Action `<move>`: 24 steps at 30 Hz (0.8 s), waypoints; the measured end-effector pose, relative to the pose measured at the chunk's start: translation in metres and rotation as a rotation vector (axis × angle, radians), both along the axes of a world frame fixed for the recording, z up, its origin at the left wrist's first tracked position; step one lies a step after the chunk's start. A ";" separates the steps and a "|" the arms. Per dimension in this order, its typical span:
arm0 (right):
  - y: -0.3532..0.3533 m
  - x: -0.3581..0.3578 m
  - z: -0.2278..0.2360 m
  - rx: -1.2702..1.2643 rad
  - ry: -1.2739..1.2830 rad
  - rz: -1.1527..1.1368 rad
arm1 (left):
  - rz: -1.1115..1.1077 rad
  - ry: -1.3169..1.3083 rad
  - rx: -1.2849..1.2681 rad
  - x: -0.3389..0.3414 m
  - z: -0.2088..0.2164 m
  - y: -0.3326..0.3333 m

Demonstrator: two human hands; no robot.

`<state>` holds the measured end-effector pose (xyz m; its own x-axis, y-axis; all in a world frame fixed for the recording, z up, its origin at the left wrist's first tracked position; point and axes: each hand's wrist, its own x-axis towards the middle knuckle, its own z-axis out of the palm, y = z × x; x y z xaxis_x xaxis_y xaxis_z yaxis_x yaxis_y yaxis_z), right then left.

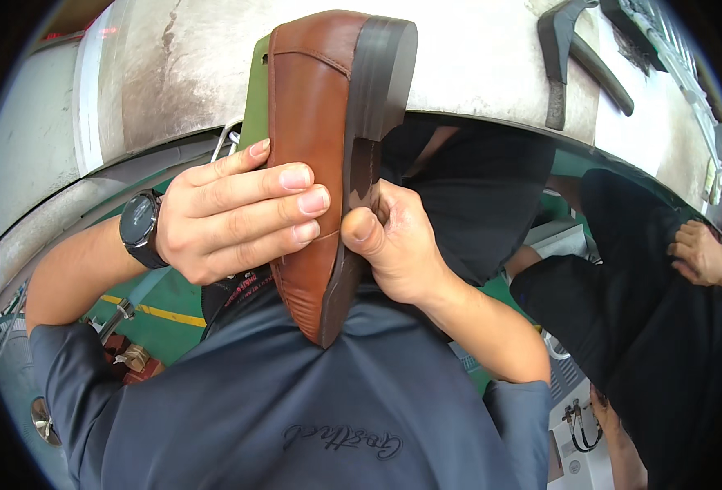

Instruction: The person aligns and presses a sole onto a shoe upper by hand to attach it, then trims the edges around the shoe using a small knife.

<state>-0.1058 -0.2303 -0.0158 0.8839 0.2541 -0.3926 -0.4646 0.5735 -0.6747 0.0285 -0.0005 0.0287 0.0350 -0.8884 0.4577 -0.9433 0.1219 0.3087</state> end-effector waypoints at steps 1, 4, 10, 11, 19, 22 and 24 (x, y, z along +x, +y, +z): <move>-0.001 -0.002 -0.005 0.041 -0.008 0.025 | 0.010 0.002 0.000 -0.001 -0.001 0.000; -0.007 -0.004 -0.017 0.109 -0.031 0.077 | 0.021 0.003 0.010 -0.003 -0.003 0.000; -0.001 -0.004 -0.010 0.156 -0.031 0.074 | 0.043 0.036 -0.052 -0.015 -0.012 -0.001; -0.001 -0.003 -0.008 0.154 -0.027 0.076 | 0.039 0.029 -0.048 -0.015 -0.013 0.000; 0.009 -0.006 0.013 0.114 0.024 -0.029 | 0.064 0.059 -0.036 -0.016 -0.011 -0.002; 0.020 -0.011 0.022 0.019 0.041 -0.152 | 0.071 0.061 -0.039 -0.015 -0.011 -0.001; 0.026 -0.021 0.016 -0.005 -0.057 -0.215 | 0.068 0.094 -0.021 -0.015 -0.010 0.000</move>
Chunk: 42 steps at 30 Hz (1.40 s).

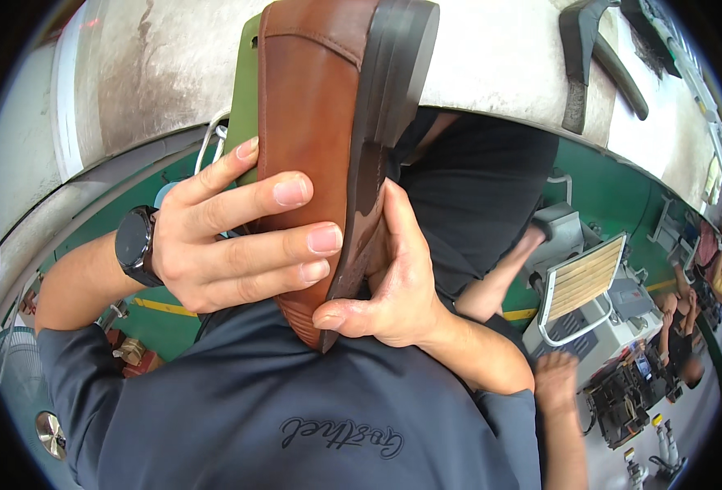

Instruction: The person aligns and presses a sole onto a shoe upper by hand to attach it, then trims the edges around the shoe using a small knife.

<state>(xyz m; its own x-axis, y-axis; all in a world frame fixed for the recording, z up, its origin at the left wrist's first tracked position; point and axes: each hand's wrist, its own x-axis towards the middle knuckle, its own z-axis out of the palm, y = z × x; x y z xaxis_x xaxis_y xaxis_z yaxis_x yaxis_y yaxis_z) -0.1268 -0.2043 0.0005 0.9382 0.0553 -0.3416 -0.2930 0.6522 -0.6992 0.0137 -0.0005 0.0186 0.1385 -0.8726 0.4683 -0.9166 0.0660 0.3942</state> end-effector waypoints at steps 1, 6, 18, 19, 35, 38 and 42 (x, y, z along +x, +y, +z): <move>-0.002 0.001 -0.001 0.001 0.018 -0.012 | -0.003 -0.002 -0.010 0.001 -0.003 0.000; -0.033 0.031 -0.008 -0.018 0.011 0.173 | -0.001 -0.013 -0.017 0.010 -0.006 0.002; -0.037 0.056 0.001 -0.061 0.043 0.186 | 0.045 0.010 -0.070 0.016 -0.016 -0.004; -0.035 0.059 0.003 -0.091 0.038 0.142 | 0.042 0.019 -0.069 0.017 -0.015 -0.003; -0.048 0.062 0.023 -0.720 0.014 0.299 | 0.481 0.604 -0.157 0.065 0.008 -0.068; -0.064 0.061 0.047 -1.289 -0.171 0.136 | 0.557 0.581 -0.099 0.061 0.007 -0.068; -0.063 0.097 0.066 -1.043 -0.189 -0.197 | 0.530 0.611 -0.045 0.061 0.018 -0.079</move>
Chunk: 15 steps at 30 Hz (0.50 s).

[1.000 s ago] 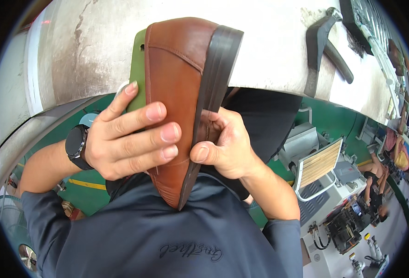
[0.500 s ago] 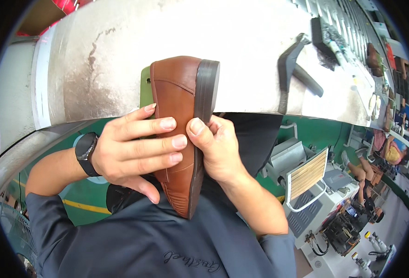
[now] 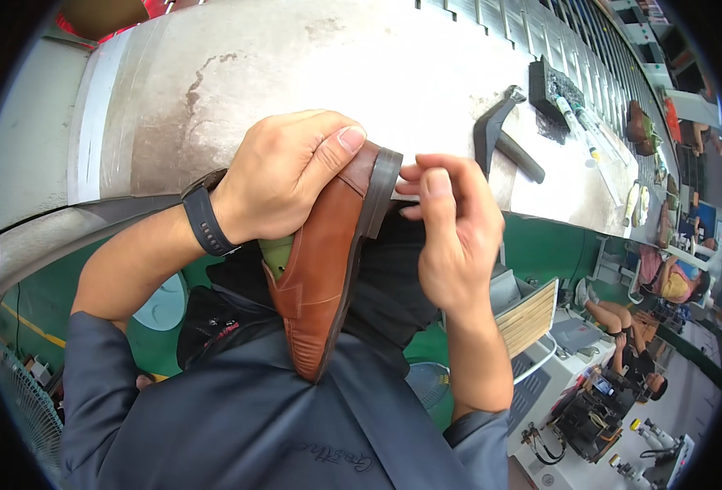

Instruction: The person aligns and presses a sole onto a shoe upper by hand to attach it, then trims the edges around the shoe using a small knife.

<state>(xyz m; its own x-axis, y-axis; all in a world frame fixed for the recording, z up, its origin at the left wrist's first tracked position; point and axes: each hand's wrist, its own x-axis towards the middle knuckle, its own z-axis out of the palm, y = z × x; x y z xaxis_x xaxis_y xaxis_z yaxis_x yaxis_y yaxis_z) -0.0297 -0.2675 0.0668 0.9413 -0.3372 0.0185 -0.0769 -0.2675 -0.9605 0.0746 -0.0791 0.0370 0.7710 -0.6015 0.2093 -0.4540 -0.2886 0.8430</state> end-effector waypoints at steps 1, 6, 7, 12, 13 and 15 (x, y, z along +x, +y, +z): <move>-0.002 0.002 0.004 0.118 0.108 0.056 | -0.001 0.000 -0.010 0.000 -0.001 -0.002; 0.004 0.017 0.020 -0.026 0.006 0.229 | 0.012 -0.246 -0.182 0.009 0.039 0.001; 0.010 0.025 0.033 -0.012 -0.129 0.212 | 0.027 -0.385 -0.159 0.016 0.060 0.002; 0.011 0.053 0.096 -0.009 -0.519 0.312 | -0.015 -0.825 -0.074 0.030 0.178 0.022; 0.003 0.062 0.091 -0.045 -0.573 0.285 | -0.084 -0.804 -0.059 0.038 0.182 0.017; -0.005 0.079 0.083 -0.074 -0.689 0.259 | -0.199 -0.766 0.025 0.049 0.192 0.015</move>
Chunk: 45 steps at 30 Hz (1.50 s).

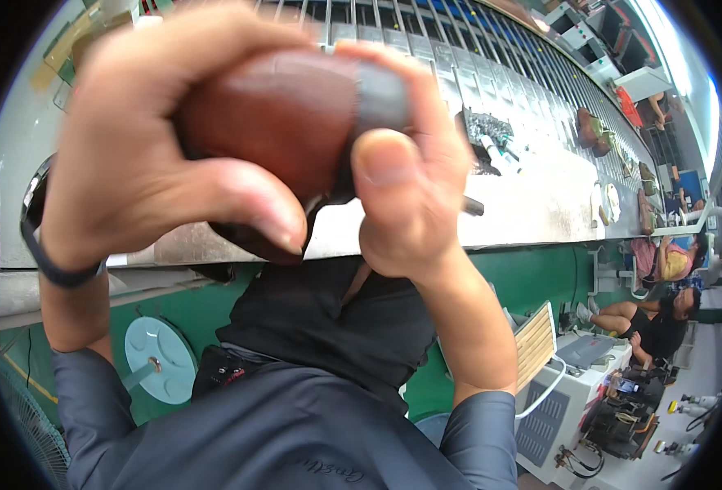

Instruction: The person aligns and presses a sole onto a shoe upper by hand to attach it, then trims the edges around the shoe using a small knife.

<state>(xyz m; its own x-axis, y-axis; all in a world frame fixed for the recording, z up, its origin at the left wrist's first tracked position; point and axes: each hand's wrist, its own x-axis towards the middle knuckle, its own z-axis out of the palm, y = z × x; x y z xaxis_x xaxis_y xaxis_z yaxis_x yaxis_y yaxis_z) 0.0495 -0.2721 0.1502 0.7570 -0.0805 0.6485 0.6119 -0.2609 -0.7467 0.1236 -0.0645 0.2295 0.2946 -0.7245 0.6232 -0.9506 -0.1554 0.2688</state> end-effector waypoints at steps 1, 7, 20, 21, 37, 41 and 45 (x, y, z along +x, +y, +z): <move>0.002 0.004 0.000 0.014 -0.060 0.007 | -0.015 0.014 0.078 0.003 0.007 0.002; 0.001 0.001 0.005 0.137 0.036 0.114 | 0.071 -0.063 0.167 -0.004 0.011 -0.007; -0.013 0.012 0.008 -0.149 -0.004 -0.026 | 0.181 -0.098 0.141 -0.011 0.010 -0.016; -0.010 0.015 0.007 -0.144 -0.002 -0.025 | 0.168 -0.052 0.101 -0.008 0.008 -0.015; -0.011 0.010 0.013 -0.369 -0.139 -0.257 | 0.382 -0.164 0.280 -0.030 0.022 -0.024; -0.017 -0.010 0.030 -0.533 -0.136 -0.331 | 0.304 -0.178 0.245 -0.024 0.017 -0.023; -0.014 -0.025 0.038 -0.605 -0.203 -0.203 | 0.153 -0.136 0.203 -0.020 0.017 -0.004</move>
